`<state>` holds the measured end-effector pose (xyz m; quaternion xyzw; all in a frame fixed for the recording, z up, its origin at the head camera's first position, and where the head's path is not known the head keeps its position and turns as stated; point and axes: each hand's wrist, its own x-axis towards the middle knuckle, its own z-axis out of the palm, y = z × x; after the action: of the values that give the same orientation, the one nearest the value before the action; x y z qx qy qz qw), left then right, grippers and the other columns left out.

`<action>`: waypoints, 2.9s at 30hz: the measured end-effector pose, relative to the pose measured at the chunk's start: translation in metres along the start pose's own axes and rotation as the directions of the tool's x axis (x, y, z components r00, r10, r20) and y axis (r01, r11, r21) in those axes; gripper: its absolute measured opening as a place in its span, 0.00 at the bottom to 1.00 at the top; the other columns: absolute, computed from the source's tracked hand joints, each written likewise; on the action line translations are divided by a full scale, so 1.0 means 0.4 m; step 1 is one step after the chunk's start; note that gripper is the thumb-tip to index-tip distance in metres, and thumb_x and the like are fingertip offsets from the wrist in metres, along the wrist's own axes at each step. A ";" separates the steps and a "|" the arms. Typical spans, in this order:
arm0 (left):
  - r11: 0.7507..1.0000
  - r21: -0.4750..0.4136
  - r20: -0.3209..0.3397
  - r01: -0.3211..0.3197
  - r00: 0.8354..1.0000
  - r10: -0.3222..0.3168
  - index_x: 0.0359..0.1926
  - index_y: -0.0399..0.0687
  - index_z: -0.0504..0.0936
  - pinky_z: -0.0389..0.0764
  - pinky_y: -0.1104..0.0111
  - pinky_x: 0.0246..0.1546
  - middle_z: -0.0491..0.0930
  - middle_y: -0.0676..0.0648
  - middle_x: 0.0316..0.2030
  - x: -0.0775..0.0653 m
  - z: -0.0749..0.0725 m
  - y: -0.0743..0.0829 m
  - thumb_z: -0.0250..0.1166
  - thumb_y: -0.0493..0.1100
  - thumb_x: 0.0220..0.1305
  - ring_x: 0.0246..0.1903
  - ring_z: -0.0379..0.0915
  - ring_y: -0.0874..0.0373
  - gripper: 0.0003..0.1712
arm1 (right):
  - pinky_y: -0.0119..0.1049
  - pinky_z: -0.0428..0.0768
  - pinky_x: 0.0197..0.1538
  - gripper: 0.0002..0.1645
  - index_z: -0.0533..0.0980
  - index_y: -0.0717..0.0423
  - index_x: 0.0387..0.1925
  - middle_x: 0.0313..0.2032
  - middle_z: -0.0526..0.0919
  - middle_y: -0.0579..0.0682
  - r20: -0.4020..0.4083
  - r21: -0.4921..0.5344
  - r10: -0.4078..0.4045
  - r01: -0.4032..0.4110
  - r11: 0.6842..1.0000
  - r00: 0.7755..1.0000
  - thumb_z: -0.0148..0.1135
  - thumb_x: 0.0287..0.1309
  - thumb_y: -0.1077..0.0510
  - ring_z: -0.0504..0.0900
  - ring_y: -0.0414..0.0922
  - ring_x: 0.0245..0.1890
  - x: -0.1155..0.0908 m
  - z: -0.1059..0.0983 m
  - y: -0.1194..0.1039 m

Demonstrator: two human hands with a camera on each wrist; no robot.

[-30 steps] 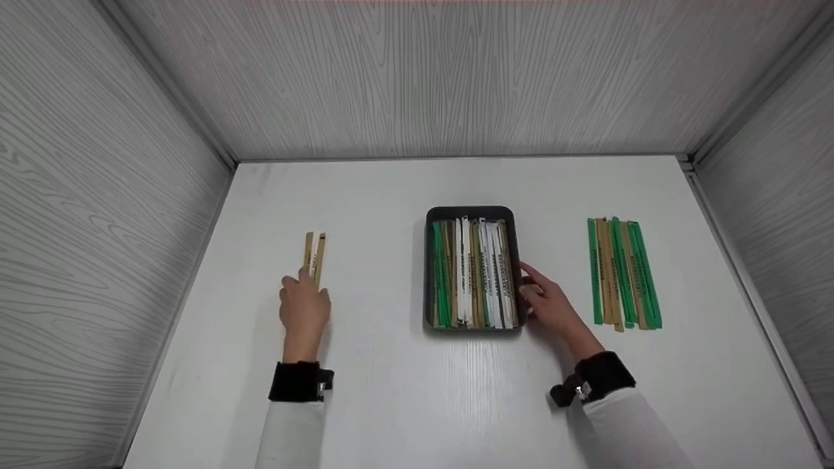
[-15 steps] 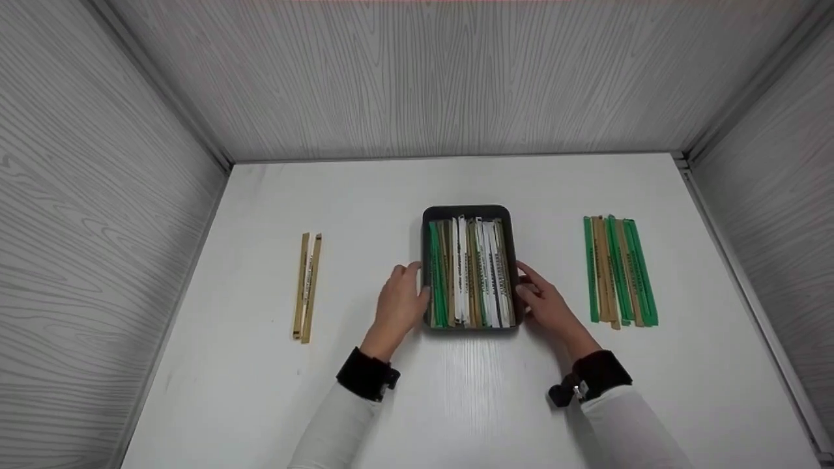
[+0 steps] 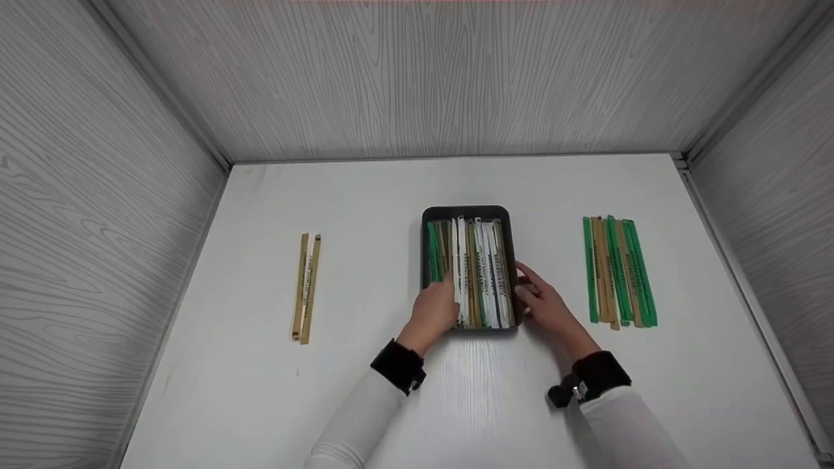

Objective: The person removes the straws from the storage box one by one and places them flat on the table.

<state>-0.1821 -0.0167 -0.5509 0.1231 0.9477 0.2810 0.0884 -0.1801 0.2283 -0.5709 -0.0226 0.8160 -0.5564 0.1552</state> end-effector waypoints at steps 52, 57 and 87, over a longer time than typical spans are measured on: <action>0.994 -0.074 -0.015 0.084 0.996 -0.086 0.46 0.32 0.75 0.75 0.64 0.18 0.79 0.39 0.28 -0.002 0.007 -0.007 0.62 0.28 0.53 0.22 0.75 0.52 0.16 | 0.42 0.78 0.37 0.33 0.53 0.44 0.77 0.64 0.68 0.64 -0.006 -0.003 -0.023 0.023 1.000 1.000 0.48 0.75 0.53 0.77 0.54 0.43 0.016 0.005 0.053; 0.992 -0.079 0.003 0.095 0.995 -0.095 0.53 0.28 0.74 0.76 0.65 0.19 0.81 0.37 0.31 -0.003 0.006 -0.006 0.60 0.27 0.56 0.23 0.77 0.52 0.22 | 0.43 0.78 0.38 0.34 0.51 0.51 0.77 0.63 0.67 0.68 0.025 0.015 -0.018 0.017 1.000 1.000 0.47 0.75 0.56 0.77 0.57 0.44 -0.008 0.002 0.005; 0.911 -0.181 -0.181 0.371 0.898 -0.402 0.65 0.38 0.72 0.77 0.60 0.28 0.81 0.38 0.37 -0.116 -0.311 -0.303 0.59 0.36 0.68 0.32 0.78 0.48 0.24 | 0.43 0.78 0.40 0.34 0.53 0.39 0.77 0.63 0.68 0.62 0.003 0.001 -0.020 0.020 1.000 1.000 0.48 0.75 0.48 0.76 0.53 0.44 0.014 0.003 0.057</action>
<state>-0.1895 -0.1916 -0.5106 -0.1054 0.9347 0.3360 0.0484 -0.1819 0.2347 -0.5934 -0.0318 0.8152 -0.5583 0.1509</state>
